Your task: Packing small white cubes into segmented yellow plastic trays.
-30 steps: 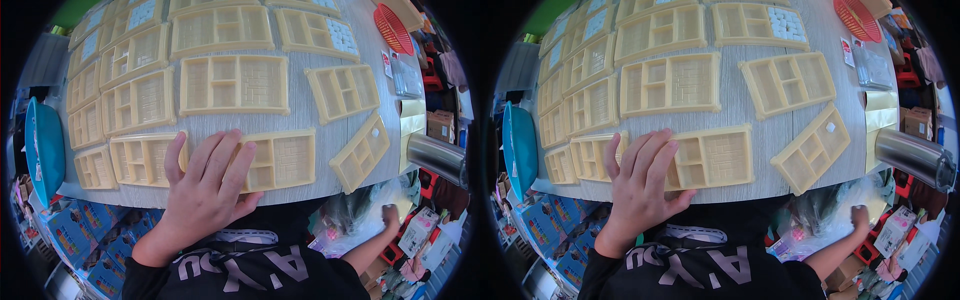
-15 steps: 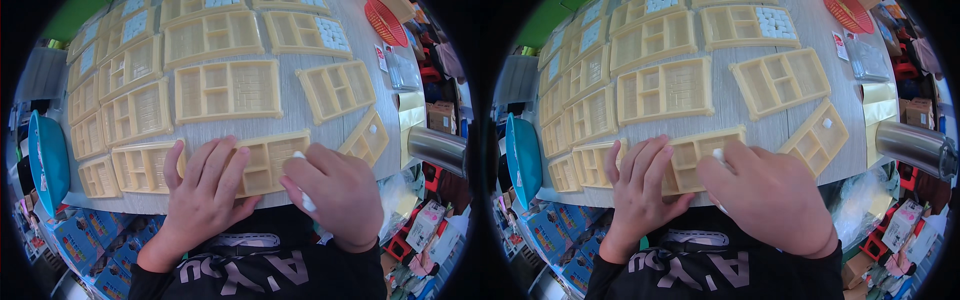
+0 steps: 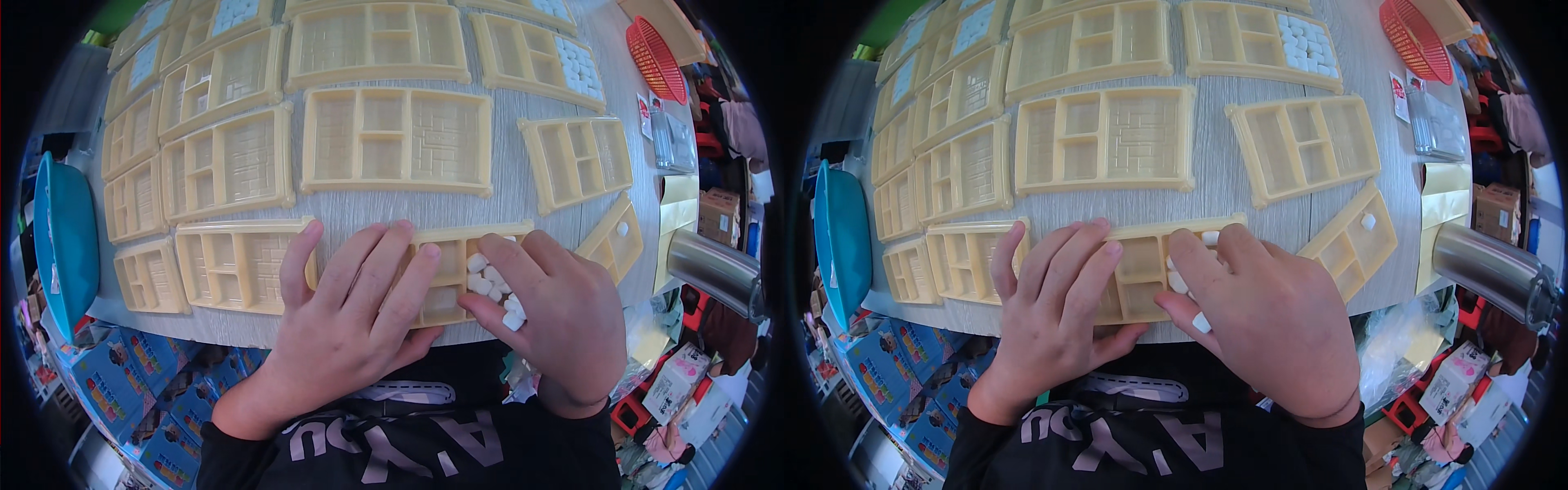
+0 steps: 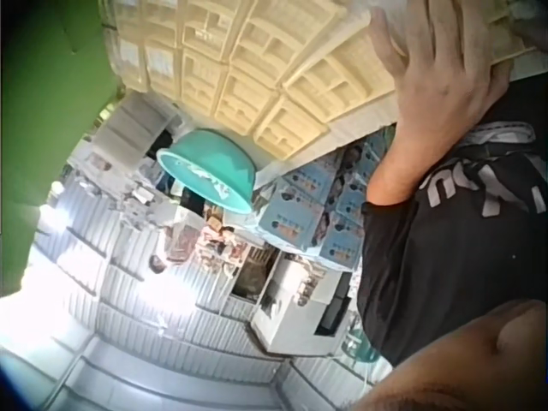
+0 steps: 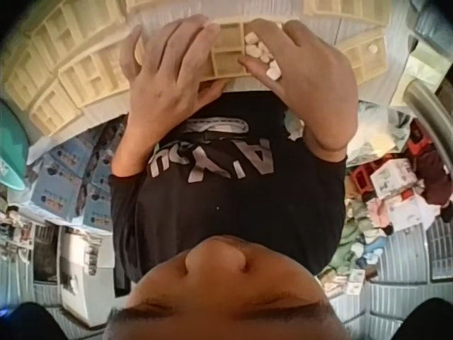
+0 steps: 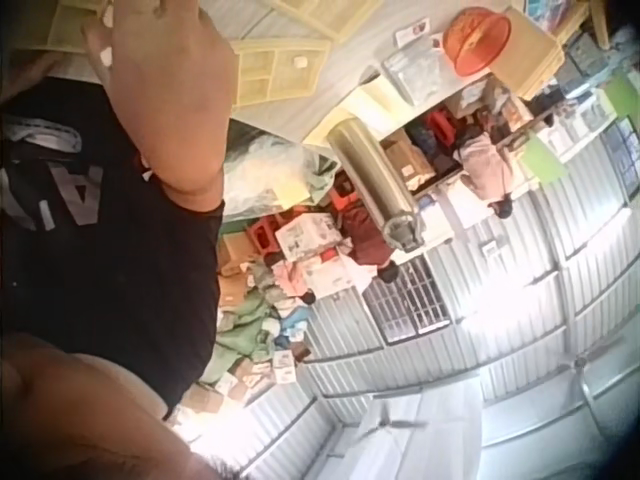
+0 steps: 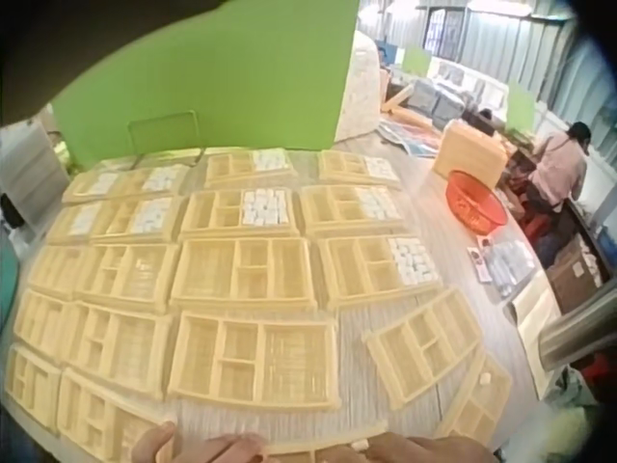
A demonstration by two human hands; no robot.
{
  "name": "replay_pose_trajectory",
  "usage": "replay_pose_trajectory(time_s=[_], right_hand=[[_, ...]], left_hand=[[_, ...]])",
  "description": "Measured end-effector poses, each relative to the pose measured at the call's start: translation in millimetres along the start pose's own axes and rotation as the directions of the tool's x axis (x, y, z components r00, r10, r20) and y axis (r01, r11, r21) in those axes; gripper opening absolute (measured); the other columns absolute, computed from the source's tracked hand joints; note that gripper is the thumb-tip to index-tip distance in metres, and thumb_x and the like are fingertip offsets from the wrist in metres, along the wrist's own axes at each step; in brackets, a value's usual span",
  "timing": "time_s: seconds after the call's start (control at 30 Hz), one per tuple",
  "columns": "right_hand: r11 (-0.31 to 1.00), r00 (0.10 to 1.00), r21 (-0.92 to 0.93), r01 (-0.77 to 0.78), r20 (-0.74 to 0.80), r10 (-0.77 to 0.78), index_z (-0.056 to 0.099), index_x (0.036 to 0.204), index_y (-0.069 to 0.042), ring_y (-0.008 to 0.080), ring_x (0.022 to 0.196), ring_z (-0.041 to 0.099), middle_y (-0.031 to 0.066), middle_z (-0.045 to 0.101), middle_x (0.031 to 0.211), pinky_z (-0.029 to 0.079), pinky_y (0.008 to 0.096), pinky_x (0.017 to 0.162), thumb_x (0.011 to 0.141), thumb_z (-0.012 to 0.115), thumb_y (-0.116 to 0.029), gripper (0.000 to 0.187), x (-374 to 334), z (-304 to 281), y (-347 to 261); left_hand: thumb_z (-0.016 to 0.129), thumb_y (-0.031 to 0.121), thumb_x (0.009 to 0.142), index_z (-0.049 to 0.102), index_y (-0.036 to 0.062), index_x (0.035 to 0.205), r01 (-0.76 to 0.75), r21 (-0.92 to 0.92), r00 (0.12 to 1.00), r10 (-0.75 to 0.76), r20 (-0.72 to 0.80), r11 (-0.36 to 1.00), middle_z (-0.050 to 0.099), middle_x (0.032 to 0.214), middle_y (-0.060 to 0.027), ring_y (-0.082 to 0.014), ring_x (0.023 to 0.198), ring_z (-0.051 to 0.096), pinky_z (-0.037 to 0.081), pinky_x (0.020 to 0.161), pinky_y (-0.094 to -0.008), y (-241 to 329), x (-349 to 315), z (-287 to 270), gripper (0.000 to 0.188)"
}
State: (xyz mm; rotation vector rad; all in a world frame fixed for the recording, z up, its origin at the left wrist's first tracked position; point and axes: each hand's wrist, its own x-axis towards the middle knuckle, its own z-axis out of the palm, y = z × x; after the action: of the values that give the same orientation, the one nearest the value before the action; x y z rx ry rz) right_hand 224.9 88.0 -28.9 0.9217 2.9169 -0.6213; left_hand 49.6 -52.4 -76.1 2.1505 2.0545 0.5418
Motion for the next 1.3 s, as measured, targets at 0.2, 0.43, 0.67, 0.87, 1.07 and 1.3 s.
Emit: replay_pose_trajectory(time_s=[0.2,0.43,0.67,0.87,1.07,1.3], right_hand=[[1.000,0.996,-0.011,0.025,-0.081,-0.026,0.064,0.098,-0.007,0.0297,0.066,0.064,0.0080,0.060,0.080,0.049,0.0387,0.055,0.079,0.085,-0.039,0.044,-2,8,5],[0.999,0.991,-0.019,-0.034,-0.132,0.031,0.062,0.091,-0.006,0.0289,0.064,0.060,0.0072,0.057,0.079,0.048,0.0378,0.053,0.078,0.086,-0.041,0.044,-2,14,2],[1.000,0.970,-0.002,-0.016,-0.244,0.015,0.059,0.084,-0.007,0.0259,0.062,0.060,0.0069,0.053,0.078,0.046,0.0367,0.052,0.086,0.081,-0.031,0.033,0,17,3],[1.000,0.935,-0.029,0.006,-0.353,-0.016,0.056,0.079,-0.009,0.0215,0.062,0.059,0.0053,0.048,0.077,0.044,0.0343,0.050,0.089,0.077,-0.023,0.028,2,21,2],[1.000,0.924,-0.026,0.015,-0.383,-0.024,0.059,0.082,-0.006,0.0259,0.062,0.057,0.0078,0.050,0.076,0.044,0.0371,0.052,0.090,0.075,-0.015,0.020,7,30,-1],[0.996,0.883,-0.090,0.022,-0.466,-0.062,0.057,0.078,-0.009,0.0217,0.059,0.056,0.0049,0.047,0.074,0.044,0.0348,0.049,0.090,0.075,-0.016,0.023,11,34,1]], left_hand=[[0.081,0.041,0.083,0.048,0.0086,0.143,0.007,0.017,1.000,-0.007,0.001,1.000,0.059,0.140,-0.0128,-0.0303,0.126,0.058,0.023,0.120,-0.0587,2,0,0,0.076],[0.080,0.042,0.084,0.049,0.0087,0.143,0.004,0.023,1.000,-0.004,-0.009,1.000,0.060,0.140,-0.0128,-0.0298,0.126,0.058,0.023,0.120,-0.0584,2,1,1,0.075],[0.081,0.041,0.083,0.050,0.0091,0.142,0.007,0.016,1.000,-0.007,-0.015,1.000,0.060,0.139,-0.0128,-0.0301,0.125,0.059,0.023,0.120,-0.0584,2,1,2,0.074],[0.081,0.040,0.082,0.050,0.0093,0.141,0.007,0.018,1.000,-0.007,-0.008,1.000,0.060,0.138,-0.0128,-0.0302,0.124,0.059,0.023,0.120,-0.0582,2,2,1,0.073],[0.082,0.040,0.081,0.052,0.0092,0.140,0.012,0.029,1.000,-0.012,-0.015,1.000,0.060,0.138,-0.0124,-0.0299,0.124,0.059,0.024,0.120,-0.0581,3,0,1,0.072],[0.071,0.046,0.089,0.056,0.0113,0.142,0.002,0.034,0.999,0.000,-0.039,0.999,0.062,0.135,-0.0106,-0.0248,0.122,0.060,0.022,0.119,-0.0604,0,0,5,0.065]])
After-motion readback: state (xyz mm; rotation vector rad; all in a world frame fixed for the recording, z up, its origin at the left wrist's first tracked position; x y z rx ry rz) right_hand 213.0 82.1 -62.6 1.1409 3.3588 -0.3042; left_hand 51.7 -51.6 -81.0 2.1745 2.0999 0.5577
